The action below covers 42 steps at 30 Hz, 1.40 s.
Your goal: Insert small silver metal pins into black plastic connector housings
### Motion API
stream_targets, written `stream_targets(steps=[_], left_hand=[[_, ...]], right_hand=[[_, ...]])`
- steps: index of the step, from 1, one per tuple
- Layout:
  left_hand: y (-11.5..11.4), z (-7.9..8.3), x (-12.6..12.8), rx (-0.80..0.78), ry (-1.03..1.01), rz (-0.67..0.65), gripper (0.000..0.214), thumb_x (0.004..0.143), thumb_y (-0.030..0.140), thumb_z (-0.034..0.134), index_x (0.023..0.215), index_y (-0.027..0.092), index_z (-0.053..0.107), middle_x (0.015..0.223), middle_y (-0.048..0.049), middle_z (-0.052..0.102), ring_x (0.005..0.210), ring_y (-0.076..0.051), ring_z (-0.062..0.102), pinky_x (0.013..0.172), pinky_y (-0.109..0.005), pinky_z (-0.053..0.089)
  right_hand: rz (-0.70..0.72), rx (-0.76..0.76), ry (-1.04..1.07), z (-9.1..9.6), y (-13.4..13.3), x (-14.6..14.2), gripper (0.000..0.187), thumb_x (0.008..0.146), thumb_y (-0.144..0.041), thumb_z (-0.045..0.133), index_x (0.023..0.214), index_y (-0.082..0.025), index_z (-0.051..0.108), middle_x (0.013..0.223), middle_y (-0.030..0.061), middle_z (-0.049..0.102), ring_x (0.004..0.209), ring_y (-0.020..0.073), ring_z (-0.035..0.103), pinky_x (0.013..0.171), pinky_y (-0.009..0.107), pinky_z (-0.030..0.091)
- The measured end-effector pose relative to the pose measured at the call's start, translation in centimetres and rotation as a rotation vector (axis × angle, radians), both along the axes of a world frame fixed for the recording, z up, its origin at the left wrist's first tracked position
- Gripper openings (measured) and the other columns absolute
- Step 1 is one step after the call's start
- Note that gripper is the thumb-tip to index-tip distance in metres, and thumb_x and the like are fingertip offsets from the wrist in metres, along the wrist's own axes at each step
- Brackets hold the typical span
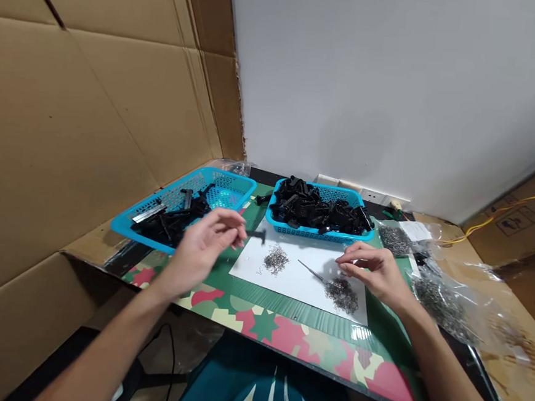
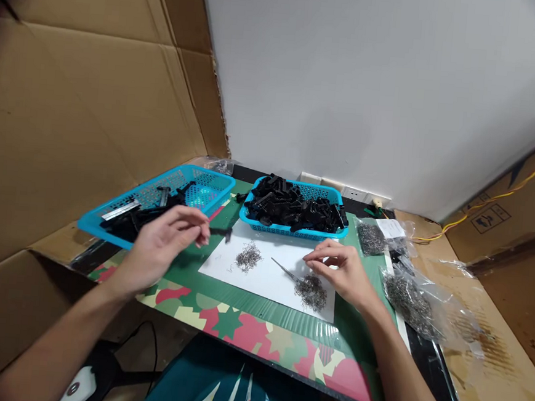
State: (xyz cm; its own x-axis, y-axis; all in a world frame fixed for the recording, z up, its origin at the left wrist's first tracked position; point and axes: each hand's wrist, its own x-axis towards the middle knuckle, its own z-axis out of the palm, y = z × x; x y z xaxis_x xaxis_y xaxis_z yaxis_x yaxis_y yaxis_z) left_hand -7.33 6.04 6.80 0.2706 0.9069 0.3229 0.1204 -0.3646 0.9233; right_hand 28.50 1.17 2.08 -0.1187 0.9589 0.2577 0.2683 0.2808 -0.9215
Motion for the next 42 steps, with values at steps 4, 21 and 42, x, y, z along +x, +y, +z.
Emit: stream_targets(steps=[4,21,42], left_hand=[[-2.4,-2.8,4.4,-0.076,-0.013,-0.107,0.016,0.105,0.033,0.057,0.114,0.023,0.067,0.100,-0.0052,0.067,0.088,-0.018,0.065,0.079,-0.030,0.054],[-3.9,-5.1,10.1,-0.373,-0.308,-0.133,0.023,0.100,0.044,0.069,0.111,0.023,0.072,0.097,-0.0073,0.077,0.094,-0.022,0.072,0.086,-0.033,0.056],[-5.5,-5.0,11.7,-0.347,-0.114,-0.168,0.031,0.092,0.049,0.075,0.080,0.022,0.065,0.071,0.0001,0.061,0.064,-0.017,0.058,0.059,-0.028,0.045]], right_hand=[[0.037,-0.089,0.123,0.6,-0.8,-1.4,0.021,0.084,-0.043,0.086,0.085,-0.021,0.085,0.080,0.0077,0.075,0.063,0.0183,0.067,0.054,0.031,0.059],[0.032,-0.214,0.253,1.1,-2.0,-3.5,0.025,0.081,-0.044,0.089,0.086,-0.021,0.082,0.084,0.0105,0.084,0.076,0.0279,0.082,0.072,0.040,0.071],[0.026,-0.133,0.028,0.9,-2.4,-4.6,0.019,0.088,-0.038,0.080,0.098,-0.022,0.081,0.087,0.0059,0.082,0.078,0.0231,0.079,0.071,0.033,0.064]])
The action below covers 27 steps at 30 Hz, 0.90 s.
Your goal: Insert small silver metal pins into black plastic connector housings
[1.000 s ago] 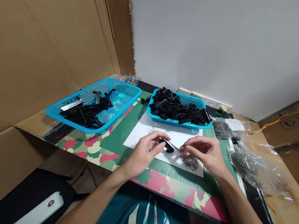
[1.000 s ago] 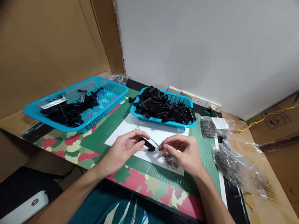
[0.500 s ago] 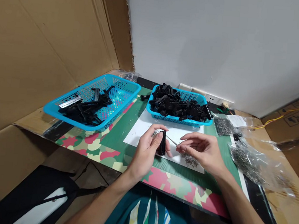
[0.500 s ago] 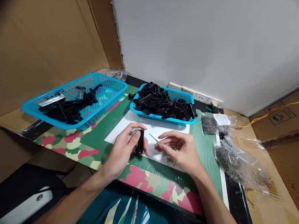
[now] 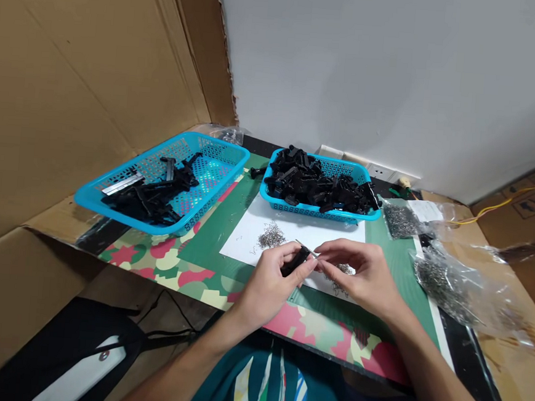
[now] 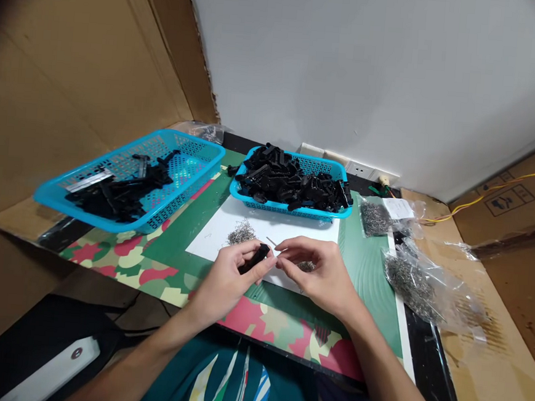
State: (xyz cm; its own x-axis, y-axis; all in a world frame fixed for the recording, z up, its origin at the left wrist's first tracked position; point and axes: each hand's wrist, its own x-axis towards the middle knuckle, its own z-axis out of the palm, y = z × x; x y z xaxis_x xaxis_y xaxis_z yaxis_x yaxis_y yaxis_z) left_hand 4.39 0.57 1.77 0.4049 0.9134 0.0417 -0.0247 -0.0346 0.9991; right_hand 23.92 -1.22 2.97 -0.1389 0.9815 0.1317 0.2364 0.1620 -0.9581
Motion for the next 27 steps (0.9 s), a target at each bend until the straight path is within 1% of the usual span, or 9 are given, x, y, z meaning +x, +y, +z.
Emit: stream_targets(steps=[5,9,11,14,17,19,22,25,27], left_hand=[[0.0,0.2,0.1,0.035,-0.009,0.020,0.024,0.096,0.044,0.073,0.088,0.021,0.069,0.078,-0.0008,0.066,0.072,-0.017,0.062,0.065,-0.027,0.048],[0.0,0.1,-0.1,0.046,0.007,-0.015,0.022,0.098,0.042,0.070,0.090,0.021,0.069,0.082,-0.0020,0.068,0.080,-0.020,0.067,0.072,-0.029,0.052],[0.0,0.0,-0.5,0.063,0.058,-0.029,0.019,0.098,0.038,0.070,0.110,0.023,0.072,0.097,-0.0044,0.072,0.092,-0.023,0.069,0.081,-0.032,0.054],[-0.1,-0.1,-1.4,0.137,0.170,-0.076,0.054,0.097,0.030,0.070,0.150,0.031,0.057,0.137,-0.0084,0.065,0.125,-0.027,0.064,0.106,-0.037,0.051],[-0.2,0.0,-2.3,0.207,0.280,-0.183,0.062,0.102,0.030,0.062,0.162,0.035,0.045,0.150,-0.0080,0.056,0.141,-0.028,0.054,0.119,-0.039,0.043],[-0.2,0.2,-2.6,0.243,0.360,-0.221,0.057,0.106,0.032,0.055,0.162,0.034,0.044,0.148,-0.0075,0.058,0.142,-0.027,0.054,0.119,-0.039,0.044],[-0.3,0.2,-2.9,0.290,0.441,-0.167,0.045,0.108,0.033,0.054,0.153,0.029,0.057,0.142,-0.0061,0.066,0.136,-0.025,0.060,0.116,-0.037,0.047],[-0.4,-0.2,-2.9,0.276,0.482,-0.011,0.034,0.103,0.034,0.063,0.136,0.026,0.067,0.113,-0.0025,0.079,0.107,-0.022,0.075,0.096,-0.032,0.057],[-0.6,-0.5,-2.7,0.261,0.502,0.075,0.026,0.101,0.035,0.066,0.126,0.025,0.068,0.096,0.0012,0.079,0.085,-0.019,0.075,0.079,-0.029,0.057]], right_hand=[[0.023,-0.044,0.020,0.2,0.1,0.0,0.019,0.089,-0.040,0.080,0.090,-0.021,0.081,0.084,0.0061,0.081,0.075,0.0208,0.076,0.068,0.030,0.061],[0.056,-0.074,0.052,0.3,0.3,0.3,0.025,0.088,-0.043,0.080,0.087,-0.019,0.081,0.078,0.0061,0.079,0.070,0.0197,0.073,0.064,0.030,0.059],[0.011,-0.050,0.053,0.3,0.4,0.4,0.025,0.086,-0.043,0.082,0.084,-0.018,0.080,0.075,0.0057,0.077,0.066,0.0186,0.071,0.062,0.029,0.058],[-0.075,0.009,0.050,0.1,0.5,0.7,0.023,0.084,-0.040,0.083,0.080,-0.018,0.079,0.072,0.0053,0.076,0.063,0.0179,0.070,0.060,0.029,0.057],[-0.142,0.056,0.043,0.1,0.6,1.1,0.020,0.085,-0.038,0.083,0.080,-0.019,0.079,0.072,0.0053,0.076,0.064,0.0182,0.070,0.061,0.029,0.058],[-0.174,0.073,0.028,0.1,0.6,1.3,0.019,0.085,-0.037,0.082,0.079,-0.019,0.078,0.072,0.0051,0.076,0.064,0.0182,0.070,0.061,0.029,0.057],[-0.197,0.084,0.001,0.2,0.7,1.5,0.016,0.084,-0.033,0.081,0.078,-0.018,0.076,0.071,0.0045,0.075,0.063,0.0173,0.068,0.061,0.028,0.055],[-0.173,0.065,-0.041,0.2,0.8,1.5,0.015,0.084,-0.030,0.079,0.076,-0.018,0.075,0.068,0.0036,0.073,0.062,0.0159,0.065,0.060,0.027,0.052],[-0.129,0.031,-0.085,0.2,0.7,1.4,0.015,0.086,-0.028,0.075,0.076,-0.018,0.075,0.067,0.0031,0.071,0.061,0.0152,0.063,0.059,0.027,0.049]])
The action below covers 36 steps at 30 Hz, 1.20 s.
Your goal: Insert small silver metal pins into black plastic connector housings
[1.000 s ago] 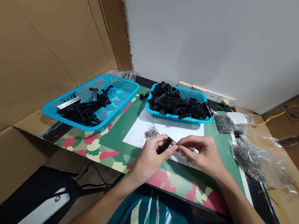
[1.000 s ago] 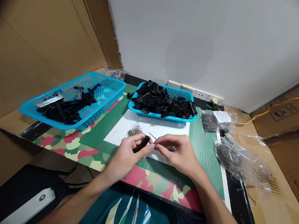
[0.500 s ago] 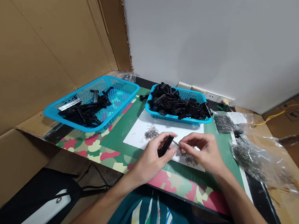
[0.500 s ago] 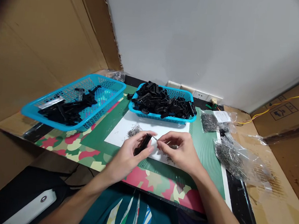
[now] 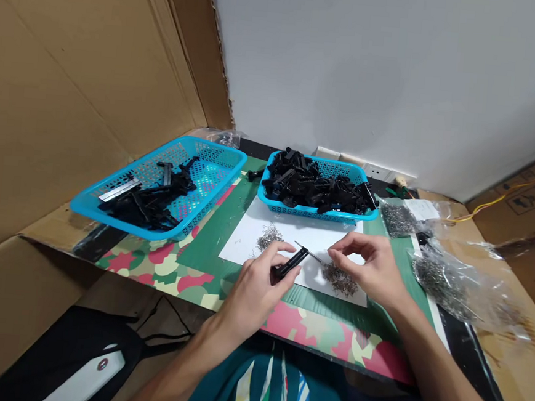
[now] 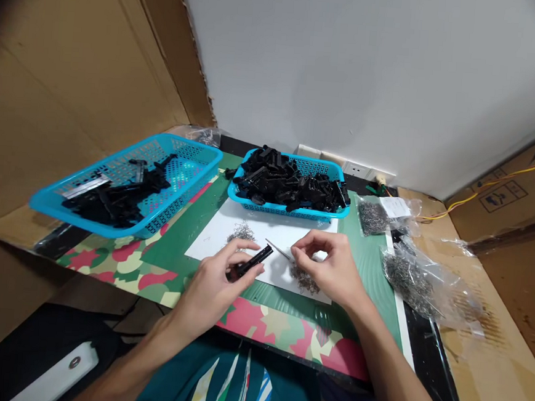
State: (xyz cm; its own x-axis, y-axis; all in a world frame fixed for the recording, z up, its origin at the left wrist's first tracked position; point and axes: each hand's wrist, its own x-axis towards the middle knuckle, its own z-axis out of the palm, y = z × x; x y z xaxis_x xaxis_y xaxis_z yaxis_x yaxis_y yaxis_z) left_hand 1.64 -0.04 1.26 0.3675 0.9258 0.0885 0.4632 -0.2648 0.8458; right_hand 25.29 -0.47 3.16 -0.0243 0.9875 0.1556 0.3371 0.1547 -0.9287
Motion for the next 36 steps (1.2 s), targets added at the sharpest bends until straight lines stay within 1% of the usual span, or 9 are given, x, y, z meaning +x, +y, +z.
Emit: stream_targets(steps=[2,4,7,11,18,21,25,30,36], left_hand=[[-0.2,-0.3,0.2,0.031,0.025,0.007,0.016,0.101,0.033,0.066,0.115,0.025,0.068,0.091,0.0025,0.077,0.080,-0.018,0.074,0.074,-0.028,0.055],[-0.4,-0.5,0.3,0.090,0.076,-0.043,0.008,0.102,0.029,0.066,0.109,0.024,0.066,0.095,0.0015,0.076,0.087,-0.019,0.074,0.078,-0.029,0.055],[-0.5,-0.7,0.5,0.174,0.174,-0.117,0.005,0.104,0.025,0.062,0.109,0.023,0.063,0.103,-0.0015,0.073,0.099,-0.022,0.072,0.086,-0.034,0.055],[-0.7,-1.0,0.7,0.252,0.293,-0.189,0.003,0.108,0.024,0.056,0.108,0.022,0.058,0.104,-0.0037,0.070,0.100,-0.025,0.071,0.084,-0.037,0.055],[-1.2,-1.3,0.9,0.308,0.386,-0.184,0.002,0.108,0.023,0.054,0.106,0.022,0.055,0.102,-0.0044,0.070,0.096,-0.025,0.073,0.079,-0.037,0.055],[-1.2,-1.2,0.9,0.290,0.409,-0.168,0.004,0.109,0.025,0.054,0.106,0.022,0.054,0.099,-0.0040,0.071,0.094,-0.025,0.074,0.079,-0.037,0.056],[-1.2,-1.0,1.0,0.297,0.449,-0.153,0.009,0.109,0.028,0.054,0.102,0.022,0.052,0.091,-0.0022,0.068,0.086,-0.026,0.074,0.072,-0.037,0.056],[-1.0,-1.2,1.2,0.346,0.458,-0.155,0.010,0.108,0.027,0.056,0.101,0.022,0.052,0.088,-0.0018,0.067,0.084,-0.025,0.073,0.071,-0.036,0.056],[-1.3,-1.1,1.1,0.374,0.470,-0.202,0.004,0.108,0.022,0.057,0.104,0.020,0.056,0.096,-0.0039,0.070,0.092,-0.025,0.074,0.079,-0.037,0.059]], right_hand=[[0.050,-0.039,-0.056,0.1,-0.1,-0.3,0.015,0.087,-0.027,0.072,0.075,-0.018,0.074,0.066,0.0022,0.070,0.060,0.0144,0.060,0.058,0.027,0.047],[0.097,-0.080,-0.111,0.1,-0.2,-0.6,0.015,0.087,-0.024,0.069,0.073,-0.017,0.073,0.064,0.0011,0.068,0.058,0.0131,0.056,0.057,0.026,0.043],[0.140,-0.161,-0.150,-0.2,-0.2,-1.1,0.014,0.083,-0.021,0.067,0.070,-0.017,0.071,0.062,-0.0001,0.066,0.057,0.0114,0.051,0.054,0.024,0.039],[0.159,-0.241,-0.185,-1.1,-0.2,-1.6,0.012,0.079,-0.019,0.065,0.068,-0.016,0.069,0.059,-0.0020,0.062,0.055,0.0100,0.047,0.051,0.022,0.035],[0.052,-0.200,-0.329,-1.5,-0.2,-2.6,0.014,0.076,-0.017,0.062,0.061,-0.017,0.062,0.056,-0.0028,0.059,0.054,0.0100,0.048,0.050,0.022,0.033],[0.040,-0.139,-0.369,-1.3,-0.5,-2.8,0.019,0.078,-0.018,0.062,0.059,-0.018,0.060,0.052,-0.0039,0.055,0.051,0.0093,0.045,0.051,0.023,0.032],[0.031,-0.063,-0.403,-1.2,-0.6,-2.9,0.023,0.082,-0.020,0.062,0.059,-0.018,0.058,0.051,-0.0044,0.053,0.052,0.0095,0.044,0.054,0.024,0.032],[0.053,-0.115,-0.371,-1.2,-0.5,-2.8,0.022,0.080,-0.019,0.061,0.059,-0.018,0.055,0.051,-0.0059,0.047,0.052,0.0090,0.039,0.051,0.025,0.027],[0.052,-0.190,-0.339,-1.3,-0.5,-2.7,0.019,0.077,-0.018,0.061,0.060,-0.019,0.055,0.052,-0.0069,0.043,0.053,0.0088,0.035,0.049,0.024,0.024]])
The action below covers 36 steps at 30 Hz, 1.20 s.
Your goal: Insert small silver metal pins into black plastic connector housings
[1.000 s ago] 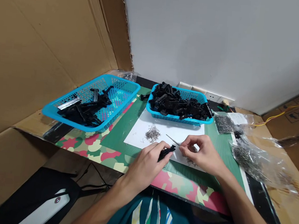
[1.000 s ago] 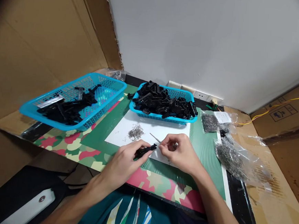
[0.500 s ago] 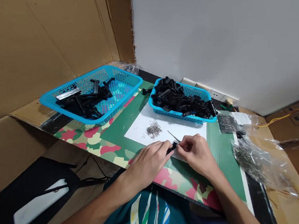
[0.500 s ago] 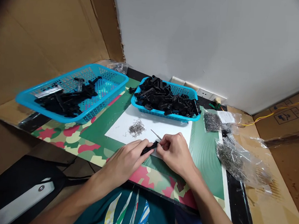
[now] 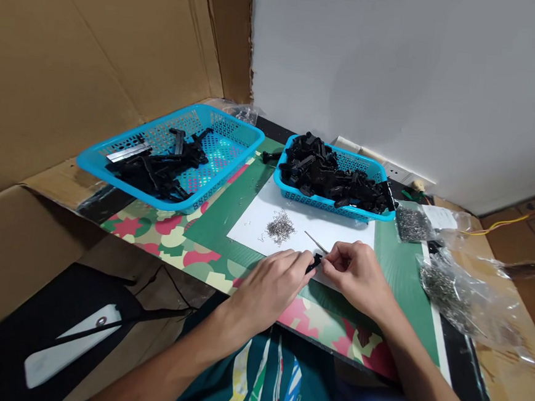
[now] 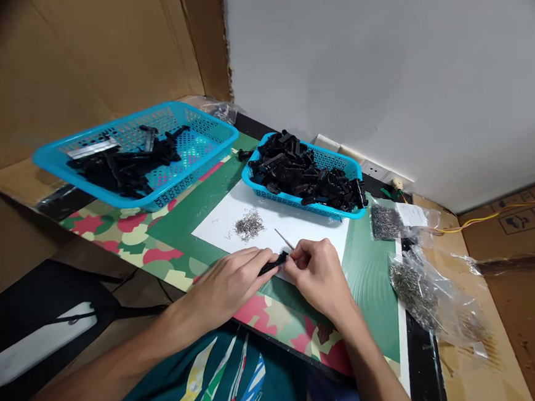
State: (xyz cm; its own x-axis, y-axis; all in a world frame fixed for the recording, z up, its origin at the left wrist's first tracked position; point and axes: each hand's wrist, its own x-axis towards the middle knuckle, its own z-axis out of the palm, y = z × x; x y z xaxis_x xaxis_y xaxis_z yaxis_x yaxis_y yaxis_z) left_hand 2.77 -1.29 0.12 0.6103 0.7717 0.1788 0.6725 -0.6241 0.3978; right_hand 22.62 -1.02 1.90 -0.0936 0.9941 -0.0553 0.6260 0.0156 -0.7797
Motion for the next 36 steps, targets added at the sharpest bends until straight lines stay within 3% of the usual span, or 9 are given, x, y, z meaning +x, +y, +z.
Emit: stream_targets(steps=[6,12,17,21,26,31,36], left_hand=[[-0.2,-0.1,0.0,0.031,-0.012,-0.014,0.004,0.107,0.021,0.057,0.108,0.019,0.060,0.095,-0.0050,0.071,0.092,-0.025,0.073,0.081,-0.038,0.059],[-0.3,-0.5,0.1,0.065,-0.025,0.021,0.006,0.106,0.022,0.059,0.111,0.019,0.061,0.093,-0.0040,0.071,0.089,-0.025,0.074,0.080,-0.038,0.060],[-0.3,-0.5,0.2,0.034,-0.034,0.023,0.007,0.107,0.021,0.058,0.112,0.019,0.062,0.097,-0.0052,0.073,0.092,-0.024,0.075,0.083,-0.038,0.060],[-0.1,-0.3,0.0,-0.011,-0.023,0.023,0.010,0.110,0.024,0.053,0.111,0.019,0.061,0.099,-0.0058,0.072,0.094,-0.025,0.074,0.083,-0.040,0.059],[0.0,-0.1,-0.1,-0.034,-0.015,0.015,0.009,0.110,0.024,0.050,0.106,0.020,0.057,0.096,-0.0042,0.069,0.091,-0.025,0.071,0.077,-0.037,0.056],[0.2,-0.1,-0.3,0.025,-0.060,0.026,0.013,0.111,0.024,0.046,0.109,0.020,0.058,0.097,-0.0054,0.066,0.093,-0.025,0.068,0.079,-0.038,0.052],[0.4,-0.6,-0.9,0.050,-0.159,-0.011,0.022,0.110,0.016,0.042,0.117,0.021,0.062,0.107,-0.0071,0.065,0.101,-0.025,0.065,0.089,-0.040,0.053]], right_hand=[[0.008,0.008,-0.042,0.1,-0.1,-0.1,0.022,0.081,-0.021,0.063,0.060,-0.019,0.055,0.050,-0.0062,0.044,0.052,0.0100,0.036,0.051,0.027,0.025],[0.049,0.199,-0.224,-0.1,-0.5,-0.2,0.021,0.087,-0.022,0.063,0.067,-0.022,0.057,0.055,-0.0018,0.053,0.064,0.0176,0.046,0.074,0.035,0.036],[0.095,0.247,-0.260,0.0,-0.5,-0.4,0.022,0.089,-0.021,0.063,0.068,-0.022,0.055,0.057,-0.0020,0.055,0.062,0.0175,0.047,0.077,0.036,0.035],[0.122,0.209,-0.253,0.7,-0.4,-0.1,0.023,0.094,-0.022,0.062,0.071,-0.021,0.063,0.060,0.0000,0.061,0.065,0.0189,0.053,0.076,0.035,0.036],[0.129,0.145,-0.212,1.4,0.3,1.5,0.015,0.096,-0.028,0.068,0.092,-0.023,0.081,0.070,0.0020,0.071,0.068,0.0203,0.060,0.075,0.035,0.039],[0.074,0.177,-0.332,1.6,1.4,1.6,0.009,0.096,-0.029,0.072,0.094,-0.023,0.079,0.087,0.0023,0.073,0.081,0.0199,0.065,0.088,0.037,0.037],[0.161,0.173,-0.502,1.0,2.5,0.4,0.012,0.098,-0.015,0.062,0.089,-0.019,0.068,0.091,0.0051,0.073,0.085,0.0214,0.064,0.081,0.034,0.036]])
